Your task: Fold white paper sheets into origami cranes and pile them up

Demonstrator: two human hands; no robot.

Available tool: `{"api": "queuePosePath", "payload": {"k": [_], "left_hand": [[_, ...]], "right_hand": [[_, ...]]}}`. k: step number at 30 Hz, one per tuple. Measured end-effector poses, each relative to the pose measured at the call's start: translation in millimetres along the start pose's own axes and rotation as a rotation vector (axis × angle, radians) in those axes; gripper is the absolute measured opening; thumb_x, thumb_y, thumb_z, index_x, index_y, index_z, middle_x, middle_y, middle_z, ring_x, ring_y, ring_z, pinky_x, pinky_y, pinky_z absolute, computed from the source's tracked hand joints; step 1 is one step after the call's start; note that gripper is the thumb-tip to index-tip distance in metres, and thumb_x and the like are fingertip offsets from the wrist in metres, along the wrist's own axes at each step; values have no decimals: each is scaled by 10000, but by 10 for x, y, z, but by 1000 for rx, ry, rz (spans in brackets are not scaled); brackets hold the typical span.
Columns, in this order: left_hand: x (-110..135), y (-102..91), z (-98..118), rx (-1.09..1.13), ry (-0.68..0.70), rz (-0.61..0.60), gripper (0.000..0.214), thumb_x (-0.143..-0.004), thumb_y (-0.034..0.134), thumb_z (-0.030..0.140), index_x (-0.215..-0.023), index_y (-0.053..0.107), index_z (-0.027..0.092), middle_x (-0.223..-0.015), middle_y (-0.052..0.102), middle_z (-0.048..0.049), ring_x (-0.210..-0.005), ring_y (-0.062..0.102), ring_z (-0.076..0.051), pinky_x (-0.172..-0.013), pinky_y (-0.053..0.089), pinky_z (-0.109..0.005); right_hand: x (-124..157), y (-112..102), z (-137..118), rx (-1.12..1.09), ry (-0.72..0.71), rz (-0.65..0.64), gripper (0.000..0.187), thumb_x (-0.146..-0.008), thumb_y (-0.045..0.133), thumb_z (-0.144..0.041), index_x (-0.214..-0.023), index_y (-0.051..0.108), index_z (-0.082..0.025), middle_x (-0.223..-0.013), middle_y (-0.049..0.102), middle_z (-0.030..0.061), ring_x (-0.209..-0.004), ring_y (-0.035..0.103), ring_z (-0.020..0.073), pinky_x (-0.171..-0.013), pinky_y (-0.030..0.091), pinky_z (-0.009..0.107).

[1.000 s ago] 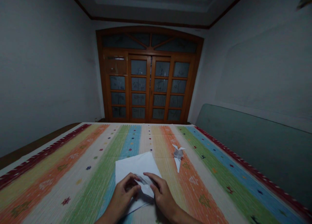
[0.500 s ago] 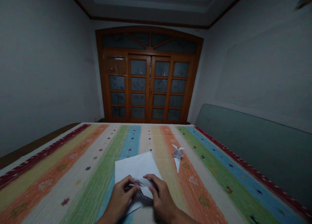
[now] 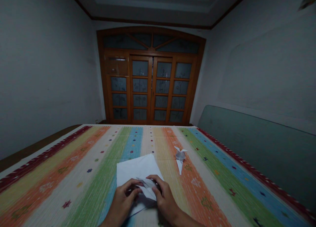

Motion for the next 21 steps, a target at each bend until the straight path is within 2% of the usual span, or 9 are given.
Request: {"api": "queuePosePath", "payload": {"k": [2,8,14,17,21], "left_hand": [[-6,10,-14,11,6,-10,217,-773,724,374,-867,778,185,-740,742,-37,-543,603,-186,-553,494,-278],[-38,30,-70,-32,47,0,160,-746,721,314,-843,729,187,-712,703,-25,-652,641,-217,-623,514,-287],[-42,46,-103,45,-9,7,137,-692,707,285,-786,646,208,-689,676,5,-625,639,-209,-587,519,-272],[-36,40,-88,4,-24,51,94,-640,669,240,-710,611,215,-670,660,12,-624,637,-213,-571,512,-262],[-16,10,-53,-77,46,147,139,-645,653,234,-602,520,230,-603,593,35,-586,589,-193,-561,487,-246]], "right_hand": [[-8,-1,1,-13,10,7,317,-912,537,-243,-1163,728,-209,-1155,775,91,-1115,708,278,-997,534,378],[9,8,-29,42,-47,20,303,-924,544,-235,-1168,722,-201,-1139,782,110,-1084,728,286,-966,561,381],[42,16,-35,112,-72,18,339,-923,549,-212,-1209,731,-193,-1198,776,134,-1120,724,300,-997,559,414],[39,22,-42,127,-62,32,325,-927,557,-206,-1192,745,-189,-1172,785,140,-1078,739,304,-961,577,414],[41,40,-57,130,-86,40,314,-934,563,-203,-1188,747,-184,-1135,793,144,-1043,750,301,-938,588,405]]}}
Point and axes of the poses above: each hand's wrist, its own x-axis away from the middle knuckle, its own y-axis out of the palm, z = x × y, the point moved 3 cm from there along -x, towards the middle knuckle
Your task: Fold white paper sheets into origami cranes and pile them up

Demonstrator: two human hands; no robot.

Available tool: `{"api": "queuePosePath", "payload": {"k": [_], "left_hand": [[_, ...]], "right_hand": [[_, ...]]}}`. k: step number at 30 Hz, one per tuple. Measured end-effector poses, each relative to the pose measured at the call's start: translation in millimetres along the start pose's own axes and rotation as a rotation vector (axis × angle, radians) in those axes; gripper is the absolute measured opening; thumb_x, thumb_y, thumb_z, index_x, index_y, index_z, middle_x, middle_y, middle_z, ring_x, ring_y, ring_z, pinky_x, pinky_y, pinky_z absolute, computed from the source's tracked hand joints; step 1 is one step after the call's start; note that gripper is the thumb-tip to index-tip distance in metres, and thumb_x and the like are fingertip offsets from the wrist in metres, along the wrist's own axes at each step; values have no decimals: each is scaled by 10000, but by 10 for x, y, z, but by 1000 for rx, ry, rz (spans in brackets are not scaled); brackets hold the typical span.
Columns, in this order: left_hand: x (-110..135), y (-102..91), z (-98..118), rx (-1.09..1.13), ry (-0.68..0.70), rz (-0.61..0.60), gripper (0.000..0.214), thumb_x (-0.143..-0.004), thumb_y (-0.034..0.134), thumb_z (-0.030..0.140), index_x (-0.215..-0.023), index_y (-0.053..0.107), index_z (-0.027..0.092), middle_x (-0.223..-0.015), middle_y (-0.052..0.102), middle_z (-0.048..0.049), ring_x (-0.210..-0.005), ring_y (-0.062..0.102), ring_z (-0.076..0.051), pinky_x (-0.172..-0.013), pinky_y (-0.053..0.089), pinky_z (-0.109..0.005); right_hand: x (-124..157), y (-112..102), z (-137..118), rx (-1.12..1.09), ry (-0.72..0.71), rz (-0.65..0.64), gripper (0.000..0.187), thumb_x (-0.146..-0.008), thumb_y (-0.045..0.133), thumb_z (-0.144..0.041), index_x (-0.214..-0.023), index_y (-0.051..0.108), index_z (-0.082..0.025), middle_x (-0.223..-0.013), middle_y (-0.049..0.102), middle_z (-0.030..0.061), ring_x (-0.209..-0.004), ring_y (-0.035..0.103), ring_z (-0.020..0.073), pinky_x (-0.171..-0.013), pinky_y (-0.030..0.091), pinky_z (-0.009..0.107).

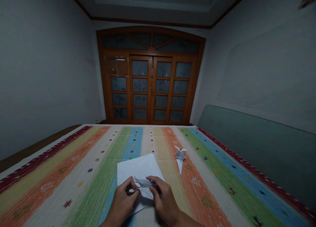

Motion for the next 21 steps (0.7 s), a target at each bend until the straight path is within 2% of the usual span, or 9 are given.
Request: {"api": "queuePosePath", "payload": {"k": [3,6,8,10,12,14,18,21], "left_hand": [[29,-14,28,-49,43,-21,183,-726,686,285,-618,553,221,-583,600,29,-545,568,-184,-545,466,-247],[61,-8,62,-94,61,-105,288,-856,686,421,-674,656,201,-571,621,12,-504,557,-178,-539,464,-259],[66,-8,87,-98,75,-119,350,-886,690,487,-695,698,195,-596,646,-7,-545,591,-194,-562,489,-268],[52,-14,107,-65,85,-98,385,-871,718,536,-697,712,192,-690,696,-41,-644,646,-224,-591,522,-275],[26,-16,107,-13,70,-90,421,-842,740,593,-727,734,187,-776,731,-67,-715,675,-245,-605,548,-283],[-1,-17,87,26,32,-97,457,-805,759,634,-754,756,181,-775,742,-71,-699,677,-243,-599,561,-288],[-21,-33,30,52,-13,-85,446,-763,794,624,-742,764,180,-711,742,-52,-632,671,-225,-590,571,-291],[-13,-51,-2,69,-15,-51,401,-751,812,577,-829,790,184,-750,766,-57,-669,704,-241,-596,582,-291]], "right_hand": [[4,-1,5,6,-15,22,315,-941,565,-214,-1198,744,-184,-1147,790,149,-1057,748,303,-949,586,408],[0,-19,27,9,0,75,313,-956,566,-252,-1203,741,-172,-1170,782,163,-1092,737,315,-969,578,420],[-6,-25,46,-2,26,92,310,-964,579,-294,-1200,740,-172,-1149,784,161,-1047,746,312,-937,588,413],[-13,-14,70,-29,61,78,326,-974,583,-342,-1210,732,-173,-1106,784,150,-863,762,275,-815,613,380],[-16,7,93,-71,98,50,358,-981,572,-387,-1224,716,-168,-1052,777,137,-644,714,214,-652,598,336],[-18,28,109,-116,122,31,377,-980,566,-407,-1232,704,-163,-1008,767,123,-536,652,169,-558,555,304],[-23,61,107,-201,144,5,370,-927,631,-383,-1224,702,-174,-994,748,105,-568,657,161,-539,532,278],[-28,83,116,-257,178,-16,382,-876,693,-367,-1217,708,-195,-963,740,81,-602,665,170,-532,536,271]]}}
Point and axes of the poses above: each hand's wrist, its own x-axis away from the middle knuckle, its own y-axis out of the palm, z = x × y, the point moved 3 cm from there along -x, towards the middle knuckle
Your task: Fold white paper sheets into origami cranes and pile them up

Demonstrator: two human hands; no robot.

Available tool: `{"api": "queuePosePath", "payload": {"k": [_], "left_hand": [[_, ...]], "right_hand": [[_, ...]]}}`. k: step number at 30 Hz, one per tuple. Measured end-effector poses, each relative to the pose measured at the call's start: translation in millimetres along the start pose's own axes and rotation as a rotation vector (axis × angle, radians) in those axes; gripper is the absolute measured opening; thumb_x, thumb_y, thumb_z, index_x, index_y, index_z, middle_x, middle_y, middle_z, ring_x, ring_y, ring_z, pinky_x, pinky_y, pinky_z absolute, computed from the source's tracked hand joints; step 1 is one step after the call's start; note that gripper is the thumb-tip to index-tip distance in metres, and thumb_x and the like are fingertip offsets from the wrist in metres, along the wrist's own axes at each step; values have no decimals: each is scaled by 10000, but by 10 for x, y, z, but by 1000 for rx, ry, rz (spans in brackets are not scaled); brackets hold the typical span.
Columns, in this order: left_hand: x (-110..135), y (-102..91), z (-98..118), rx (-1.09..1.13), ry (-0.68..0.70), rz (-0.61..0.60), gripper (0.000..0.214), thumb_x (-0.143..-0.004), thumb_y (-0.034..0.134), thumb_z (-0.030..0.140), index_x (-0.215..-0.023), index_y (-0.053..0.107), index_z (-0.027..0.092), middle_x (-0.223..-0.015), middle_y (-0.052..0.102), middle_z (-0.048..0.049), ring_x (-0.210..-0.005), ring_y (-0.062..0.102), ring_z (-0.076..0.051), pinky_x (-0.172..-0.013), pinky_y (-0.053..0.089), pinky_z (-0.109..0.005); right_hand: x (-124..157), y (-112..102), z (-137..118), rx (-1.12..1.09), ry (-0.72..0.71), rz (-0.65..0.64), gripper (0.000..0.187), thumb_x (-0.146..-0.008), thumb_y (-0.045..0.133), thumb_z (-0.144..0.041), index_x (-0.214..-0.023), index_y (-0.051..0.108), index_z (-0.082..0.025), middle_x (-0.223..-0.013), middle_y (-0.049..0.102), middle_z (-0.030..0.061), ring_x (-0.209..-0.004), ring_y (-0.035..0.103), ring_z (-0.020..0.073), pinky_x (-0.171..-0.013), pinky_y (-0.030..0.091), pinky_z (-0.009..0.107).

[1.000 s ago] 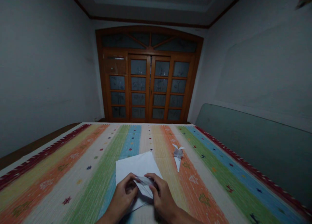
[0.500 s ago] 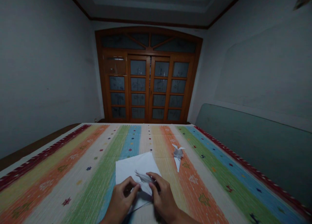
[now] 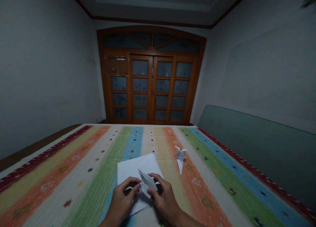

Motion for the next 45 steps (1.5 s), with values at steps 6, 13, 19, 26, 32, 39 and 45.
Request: {"api": "queuePosePath", "payload": {"k": [6,13,19,26,32,39,45], "left_hand": [[11,17,-11,28,-27,-47,328,-751,803,482,-897,805,189,-892,807,-91,-782,750,-278,-638,610,-308],[11,12,24,-11,2,-8,151,-716,774,348,-711,782,198,-732,777,-54,-744,736,-271,-702,606,-319],[59,-34,63,-39,66,12,113,-704,741,279,-628,748,195,-646,744,-45,-652,706,-247,-650,571,-296],[79,-28,70,20,90,-1,80,-703,766,233,-766,733,195,-644,724,-12,-628,693,-221,-631,544,-271],[7,35,-59,198,7,-68,439,-739,823,310,-1137,670,203,-636,678,40,-618,659,-188,-624,518,-247],[-8,80,-56,77,-51,-195,183,-688,829,345,-718,741,187,-730,727,-23,-742,683,-237,-705,552,-292],[9,85,82,-18,-45,-171,214,-750,758,393,-705,759,183,-707,735,-24,-710,663,-234,-683,528,-282]], "right_hand": [[-22,0,83,-21,42,25,411,-822,736,-383,-1185,733,-190,-975,724,82,-596,651,169,-517,538,281],[5,-4,98,80,11,-8,372,-797,767,-346,-1138,769,-197,-791,692,30,-630,596,183,-574,524,282],[8,6,54,285,-87,-71,94,-765,768,-238,-821,802,-171,-715,658,19,-661,555,172,-656,435,284],[8,6,160,269,-44,-100,158,-715,777,-237,-627,666,-168,-596,490,-53,-588,452,131,-593,339,254],[-17,5,110,222,0,-70,237,-760,760,-298,-611,626,-171,-579,445,-65,-559,426,121,-567,331,247],[30,21,75,319,-57,-87,304,-822,765,-426,-686,699,-163,-595,552,-32,-564,498,134,-565,361,250],[52,-50,-190,238,-242,-53,278,-976,567,-353,-1137,713,-179,-892,734,70,-691,646,188,-650,491,280]]}}
Point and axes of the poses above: each hand's wrist, its own x-axis away from the middle knuckle, its own y-axis out of the palm, z = x × y, the point moved 3 cm from there along -x, towards the middle knuckle
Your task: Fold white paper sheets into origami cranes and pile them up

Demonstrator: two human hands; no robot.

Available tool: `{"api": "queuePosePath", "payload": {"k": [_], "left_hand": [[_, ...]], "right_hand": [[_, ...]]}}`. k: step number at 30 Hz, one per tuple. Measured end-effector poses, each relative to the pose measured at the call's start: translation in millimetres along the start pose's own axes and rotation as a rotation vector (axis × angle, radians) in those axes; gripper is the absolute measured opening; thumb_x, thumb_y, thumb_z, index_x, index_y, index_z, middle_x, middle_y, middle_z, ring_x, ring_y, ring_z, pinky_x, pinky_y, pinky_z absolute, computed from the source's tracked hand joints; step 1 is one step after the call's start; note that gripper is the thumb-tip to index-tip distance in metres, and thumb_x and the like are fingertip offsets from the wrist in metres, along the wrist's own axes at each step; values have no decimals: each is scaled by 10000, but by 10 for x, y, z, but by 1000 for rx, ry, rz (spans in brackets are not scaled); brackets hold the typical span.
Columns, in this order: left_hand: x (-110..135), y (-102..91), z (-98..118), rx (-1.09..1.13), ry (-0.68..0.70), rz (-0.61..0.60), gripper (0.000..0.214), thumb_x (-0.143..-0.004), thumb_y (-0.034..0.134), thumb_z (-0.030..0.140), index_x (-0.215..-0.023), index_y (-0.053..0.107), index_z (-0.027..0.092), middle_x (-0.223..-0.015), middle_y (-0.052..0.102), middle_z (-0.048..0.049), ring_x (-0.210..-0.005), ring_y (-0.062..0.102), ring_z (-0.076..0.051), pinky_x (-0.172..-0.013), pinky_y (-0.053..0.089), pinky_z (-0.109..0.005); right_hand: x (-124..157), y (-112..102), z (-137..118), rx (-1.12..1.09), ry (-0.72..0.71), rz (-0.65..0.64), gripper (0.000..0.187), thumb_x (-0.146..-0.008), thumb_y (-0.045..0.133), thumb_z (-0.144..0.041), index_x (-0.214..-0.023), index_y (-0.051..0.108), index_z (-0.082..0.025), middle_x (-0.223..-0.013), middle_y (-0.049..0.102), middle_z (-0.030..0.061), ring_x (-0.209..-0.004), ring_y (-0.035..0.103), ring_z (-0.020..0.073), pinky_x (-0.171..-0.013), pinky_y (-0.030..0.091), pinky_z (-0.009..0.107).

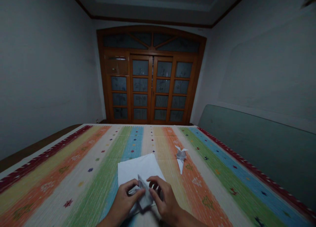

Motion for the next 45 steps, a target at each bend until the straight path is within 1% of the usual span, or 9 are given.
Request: {"api": "queuePosePath", "payload": {"k": [3,6,11,16,20,31,34,42,45], "left_hand": [[-8,47,-33,24,-28,-70,185,-710,760,361,-722,755,176,-699,721,-16,-661,634,-210,-634,504,-262],[-10,65,-92,46,-49,-104,210,-674,769,320,-820,778,170,-758,728,-21,-674,635,-205,-632,500,-263],[-1,43,-160,36,-44,-58,343,-636,775,243,-972,768,174,-813,730,-20,-686,624,-197,-671,505,-278],[0,85,-226,82,-70,-91,510,-626,732,192,-1134,702,158,-716,674,19,-592,560,-159,-572,440,-242],[1,110,-221,102,-64,-143,482,-640,718,186,-1120,676,165,-671,640,46,-562,544,-144,-539,397,-226],[-6,116,-222,127,-103,-150,479,-667,719,206,-1135,619,178,-676,687,39,-567,606,-164,-552,441,-238],[-3,117,-204,119,-117,-153,481,-657,707,204,-1130,620,179,-672,692,37,-571,610,-167,-552,442,-239],[13,90,-133,40,-99,-112,473,-667,736,260,-1129,672,178,-616,613,66,-547,533,-143,-548,385,-230],[10,80,-118,31,-115,-89,421,-662,736,276,-1070,695,185,-618,608,63,-554,535,-149,-558,394,-238]], "right_hand": [[-67,-62,-131,-17,-67,11,302,-980,501,-207,-1213,693,-214,-986,750,75,-835,692,207,-776,532,295],[-127,-102,-219,-5,-116,-22,401,-949,490,-126,-1283,676,-245,-1005,739,66,-863,688,203,-786,533,296],[-205,-173,-244,78,-107,-94,326,-913,551,-99,-1157,736,-211,-971,740,72,-863,679,209,-790,524,319],[-290,-239,-266,119,-91,-179,388,-880,576,-53,-1203,724,-210,-1021,734,66,-857,669,186,-813,535,311],[-323,-264,-295,166,-88,-237,383,-813,579,2,-1095,746,-195,-1032,724,71,-872,661,191,-806,531,311],[-284,-236,-194,186,29,-271,318,-834,611,-32,-1091,680,-204,-1004,715,39,-813,655,172,-770,521,286],[-277,-233,-183,216,5,-282,292,-831,610,-26,-1058,679,-197,-978,713,39,-831,650,178,-789,511,292],[-272,-234,-187,242,-107,-229,223,-834,598,-17,-912,721,-186,-856,727,40,-772,637,180,-739,484,285],[-240,-225,-196,241,-81,-175,221,-819,601,-27,-891,727,-192,-822,729,34,-741,640,181,-713,483,284]]}}
Point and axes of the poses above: each hand's wrist, its own x-axis away from the middle knuckle, its own y-axis out of the palm, z = x × y, the point moved 3 cm from there along -x, towards the middle knuckle
